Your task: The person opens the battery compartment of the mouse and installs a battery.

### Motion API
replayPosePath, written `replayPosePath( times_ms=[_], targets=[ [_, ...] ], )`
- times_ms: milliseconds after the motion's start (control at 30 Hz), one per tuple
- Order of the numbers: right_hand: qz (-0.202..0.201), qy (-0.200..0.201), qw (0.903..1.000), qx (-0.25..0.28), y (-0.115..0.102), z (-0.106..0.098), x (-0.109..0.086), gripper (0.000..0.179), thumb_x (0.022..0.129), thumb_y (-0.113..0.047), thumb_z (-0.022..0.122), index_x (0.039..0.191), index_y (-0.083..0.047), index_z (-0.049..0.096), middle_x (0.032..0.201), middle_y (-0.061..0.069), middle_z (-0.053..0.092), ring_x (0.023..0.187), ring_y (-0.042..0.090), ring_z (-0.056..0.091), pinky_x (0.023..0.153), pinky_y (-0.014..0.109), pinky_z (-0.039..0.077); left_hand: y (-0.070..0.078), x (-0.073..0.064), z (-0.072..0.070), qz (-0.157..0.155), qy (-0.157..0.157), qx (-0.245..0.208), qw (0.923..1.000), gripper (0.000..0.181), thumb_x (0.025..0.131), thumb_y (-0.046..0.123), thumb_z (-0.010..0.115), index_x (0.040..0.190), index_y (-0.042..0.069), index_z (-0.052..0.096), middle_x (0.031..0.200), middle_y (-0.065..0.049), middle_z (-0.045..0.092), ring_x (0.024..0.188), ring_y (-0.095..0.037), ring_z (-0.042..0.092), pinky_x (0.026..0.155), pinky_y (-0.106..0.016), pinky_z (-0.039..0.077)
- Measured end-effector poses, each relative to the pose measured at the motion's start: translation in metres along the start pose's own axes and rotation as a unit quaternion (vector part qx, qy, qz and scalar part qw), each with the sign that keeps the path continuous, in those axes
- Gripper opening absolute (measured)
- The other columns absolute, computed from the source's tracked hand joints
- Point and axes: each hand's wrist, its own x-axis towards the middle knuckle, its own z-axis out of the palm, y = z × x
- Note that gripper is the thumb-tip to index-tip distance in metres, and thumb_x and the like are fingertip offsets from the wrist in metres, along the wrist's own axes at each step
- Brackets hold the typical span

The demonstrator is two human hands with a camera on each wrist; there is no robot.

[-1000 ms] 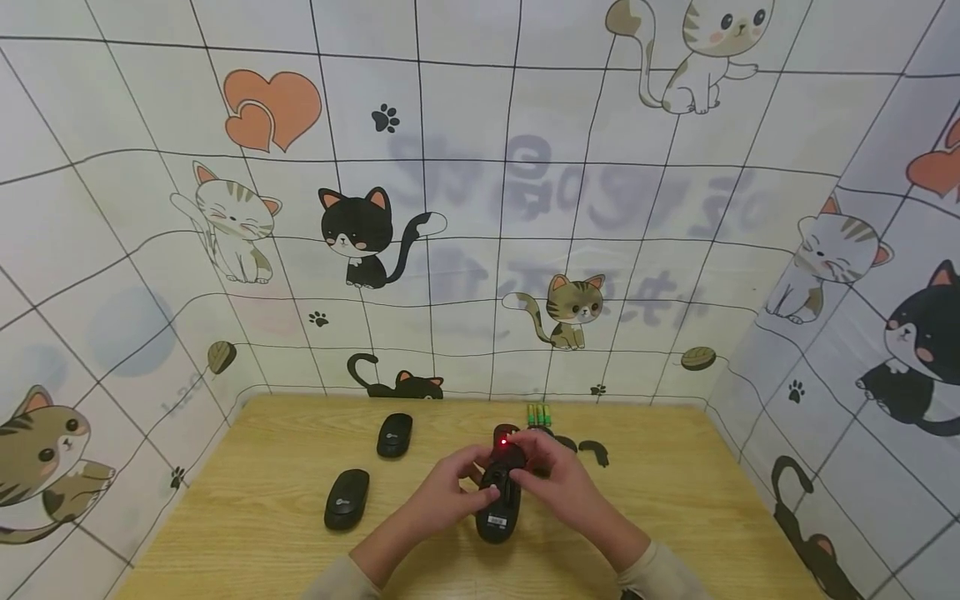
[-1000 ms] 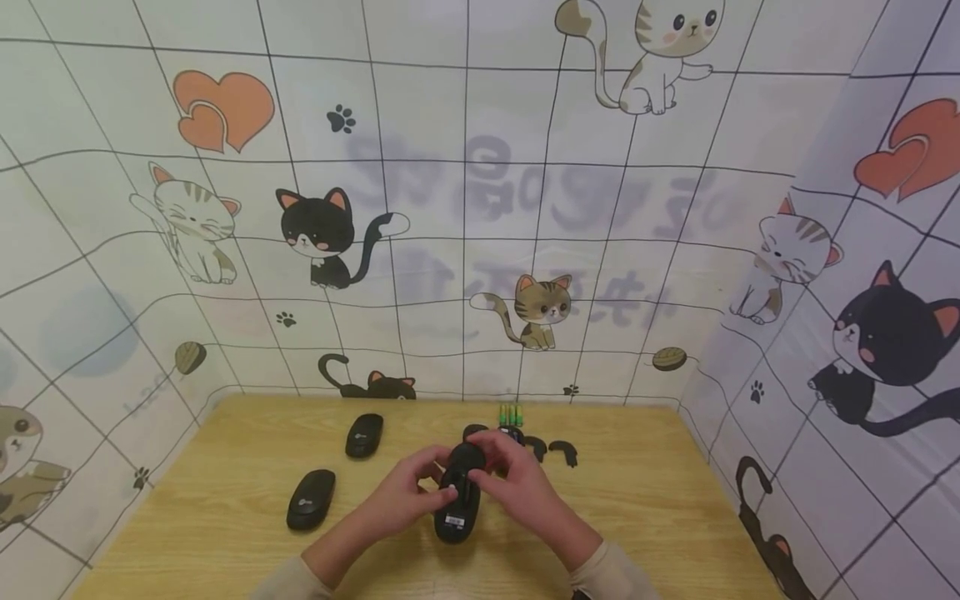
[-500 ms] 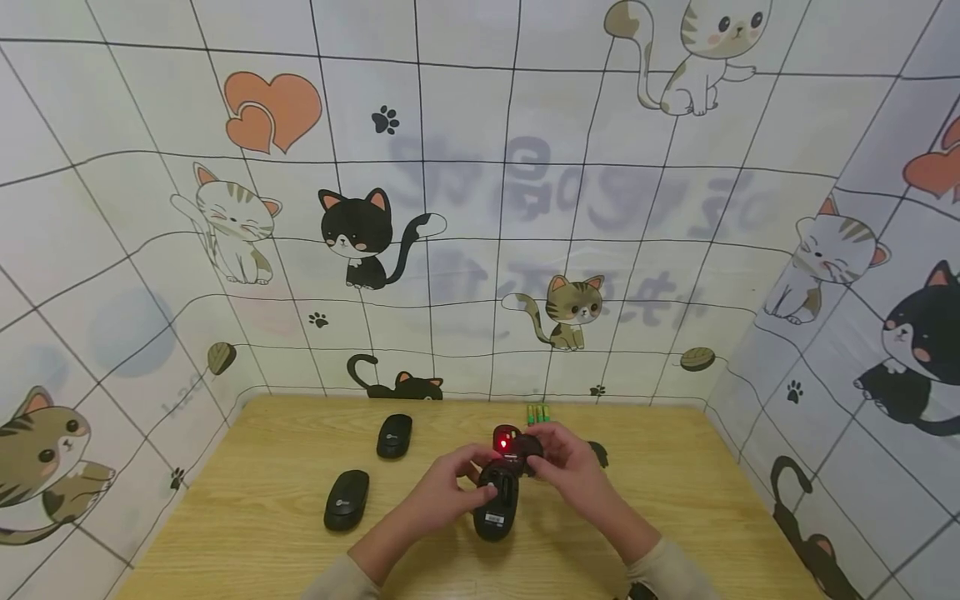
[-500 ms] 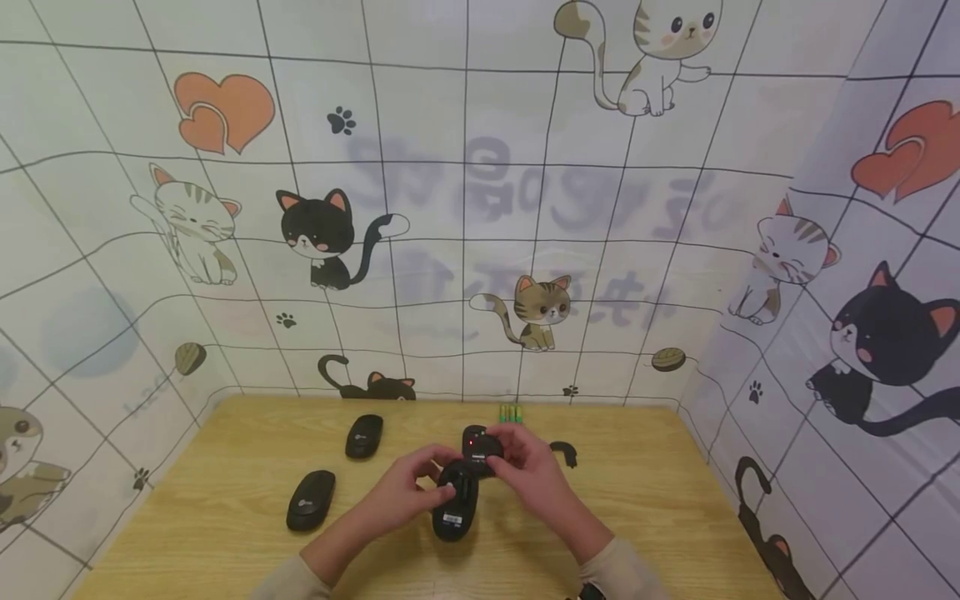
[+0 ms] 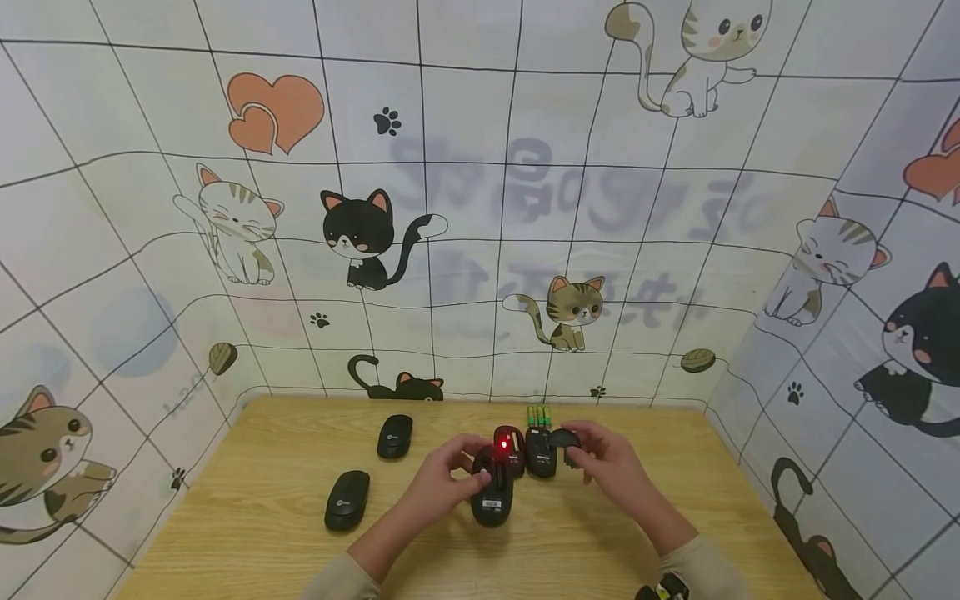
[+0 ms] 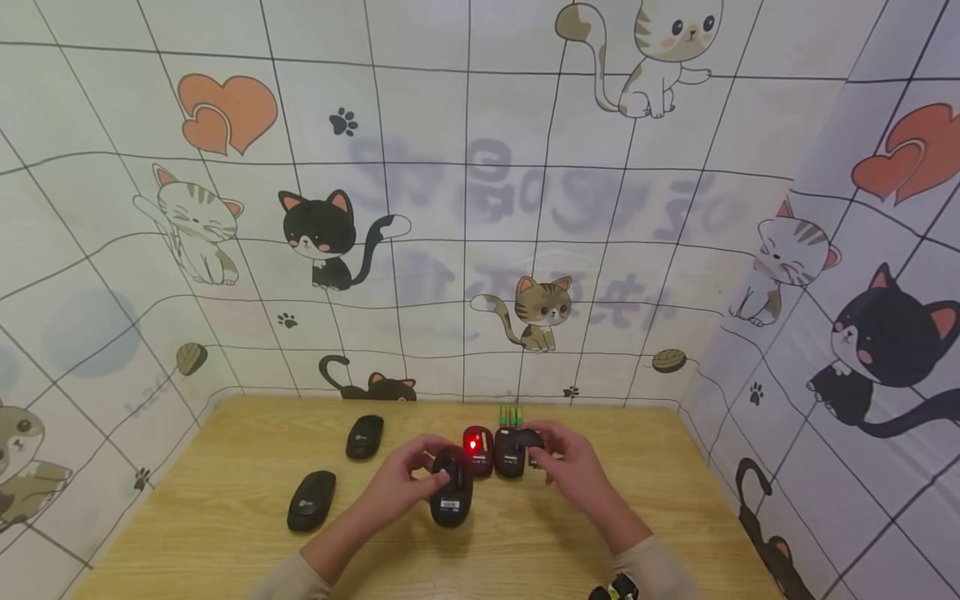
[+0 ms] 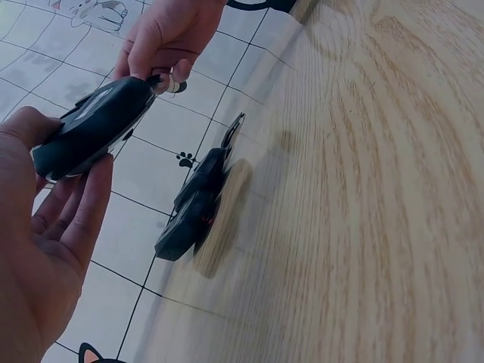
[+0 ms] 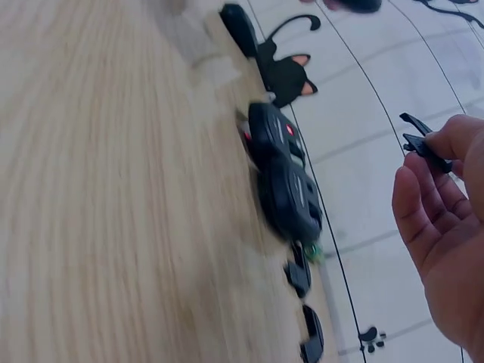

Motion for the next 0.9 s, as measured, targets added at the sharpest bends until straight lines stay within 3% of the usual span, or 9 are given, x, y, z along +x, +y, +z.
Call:
replayPosePath(
  times_ms=[233,400,667,900],
  targets=[
    [-0.007,0.005,0.9988,-0.049,0.016,-0.021,0.003,0.037,0.104,-0.002,0.076,0.140,-0.009,0.071,0.103,0.014,0.075,0.071,0.018,0.064,0.057,0.041,0.062,0.000,0.001,0.000,0.004,0.003,-0.014,0.9999,0.044,0.101,0.012,0.082,0.143,0.012,0.069,0.125,-0.008,0.068,0.100,-0.022,0.070,0.073,-0.033,0.067],
    [0.009,0.000,0.9965,-0.083,0.027,-0.034,0.005,0.038,0.104,-0.002,0.076,0.141,-0.010,0.070,0.107,0.016,0.076,0.075,0.015,0.064,0.059,0.035,0.061,0.000,0.001,0.000,0.012,0.001,-0.025,0.9996,0.044,0.101,0.012,0.081,0.143,0.010,0.069,0.126,-0.011,0.067,0.099,-0.022,0.069,0.073,-0.032,0.066],
    [0.038,0.015,0.9905,-0.132,0.043,-0.052,0.008,0.035,0.103,-0.008,0.079,0.138,-0.009,0.074,0.103,0.006,0.074,0.076,0.034,0.068,0.063,0.037,0.063,0.000,0.001,0.000,0.011,0.003,-0.017,0.9998,0.042,0.101,0.013,0.082,0.141,0.020,0.070,0.126,-0.007,0.068,0.101,-0.023,0.069,0.074,-0.031,0.065],
    [0.045,0.020,0.9899,-0.133,0.054,-0.064,0.010,0.035,0.102,-0.007,0.080,0.136,-0.005,0.074,0.104,0.009,0.074,0.079,0.036,0.069,0.063,0.038,0.063,0.002,0.001,0.000,0.015,0.000,-0.027,0.9995,0.045,0.101,0.013,0.081,0.144,0.010,0.068,0.126,-0.007,0.068,0.102,-0.026,0.068,0.074,-0.032,0.066]
  ],
)
